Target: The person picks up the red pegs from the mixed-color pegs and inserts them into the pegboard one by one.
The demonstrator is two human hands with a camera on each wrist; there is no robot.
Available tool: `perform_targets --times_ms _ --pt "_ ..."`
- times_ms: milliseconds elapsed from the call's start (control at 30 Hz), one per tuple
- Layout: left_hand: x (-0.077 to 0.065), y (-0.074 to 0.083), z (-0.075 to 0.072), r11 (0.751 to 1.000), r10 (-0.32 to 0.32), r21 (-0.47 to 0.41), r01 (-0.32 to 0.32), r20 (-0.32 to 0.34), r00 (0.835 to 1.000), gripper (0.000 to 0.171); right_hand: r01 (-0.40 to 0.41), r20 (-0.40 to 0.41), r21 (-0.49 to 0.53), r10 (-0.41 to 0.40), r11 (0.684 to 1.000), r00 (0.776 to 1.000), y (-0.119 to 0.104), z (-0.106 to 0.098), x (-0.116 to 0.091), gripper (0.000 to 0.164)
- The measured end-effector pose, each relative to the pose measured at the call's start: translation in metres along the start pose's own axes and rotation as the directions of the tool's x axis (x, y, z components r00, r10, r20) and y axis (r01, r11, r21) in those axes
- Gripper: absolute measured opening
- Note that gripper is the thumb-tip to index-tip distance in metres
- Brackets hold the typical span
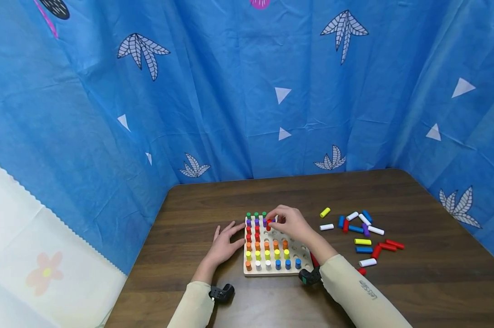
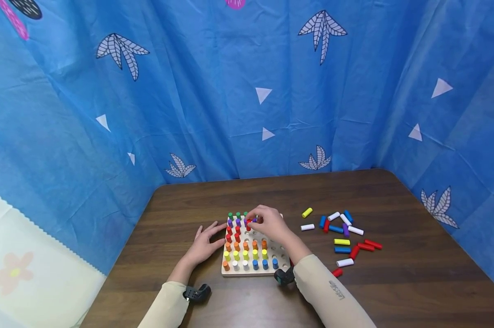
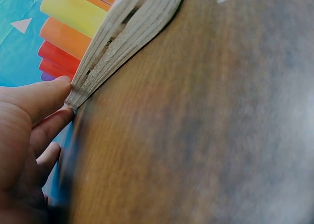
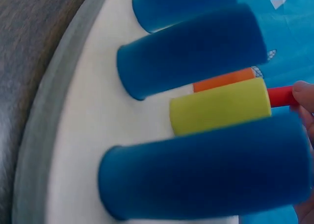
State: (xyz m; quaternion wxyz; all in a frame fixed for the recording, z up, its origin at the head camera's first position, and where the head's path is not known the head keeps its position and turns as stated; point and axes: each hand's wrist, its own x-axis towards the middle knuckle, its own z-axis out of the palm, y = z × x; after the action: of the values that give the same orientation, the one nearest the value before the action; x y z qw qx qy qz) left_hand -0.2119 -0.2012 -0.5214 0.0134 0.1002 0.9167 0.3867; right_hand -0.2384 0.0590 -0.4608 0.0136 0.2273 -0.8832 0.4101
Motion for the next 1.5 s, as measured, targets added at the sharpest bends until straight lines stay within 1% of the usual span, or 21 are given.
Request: perform_targets --times_ms 100,267,500,833,1300,1400,1500 --pt "0.000 0.000 -0.001 1.000 -0.003 -0.003 0.003 -0.002 1.000 0.050 -0.003 0.003 -0.002 0.003 1.000 1.000 -0.001 0.002 0.001 0.015" --pt "-0.001 0.000 0.000 1.000 -0.003 0.007 0.003 0.001 1.000 0.050 -0.033 0.024 0.005 0.032 0.999 0.999 -0.002 0.007 0.000 0.013" --pt "-0.001 0.000 0.000 1.000 -0.010 0.008 0.010 0.001 1.000 0.050 -0.016 0.051 -0.012 0.017 1.000 0.999 0.000 0.012 0.002 0.011" --pt "-0.001 0.000 0.000 1.000 -0.007 0.014 0.007 0.003 1.000 0.050 -0.017 0.058 -0.059 0.020 0.998 0.998 0.002 0.015 0.005 0.010" --pt "0.000 0.002 0.000 1.000 -0.006 0.008 0.006 0.001 1.000 0.050 -0.055 0.049 -0.134 0.062 0.989 0.997 0.003 0.020 0.007 0.011" --pt "0.000 0.002 0.000 1.000 -0.005 0.006 0.005 0.002 1.000 0.050 -0.065 0.053 -0.143 0.073 0.988 0.996 0.003 0.020 0.007 0.011" --pt "0.000 0.002 0.000 1.000 -0.006 0.004 0.006 0.001 1.000 0.050 -0.056 0.054 -0.144 0.065 0.988 0.996 0.003 0.020 0.007 0.010"
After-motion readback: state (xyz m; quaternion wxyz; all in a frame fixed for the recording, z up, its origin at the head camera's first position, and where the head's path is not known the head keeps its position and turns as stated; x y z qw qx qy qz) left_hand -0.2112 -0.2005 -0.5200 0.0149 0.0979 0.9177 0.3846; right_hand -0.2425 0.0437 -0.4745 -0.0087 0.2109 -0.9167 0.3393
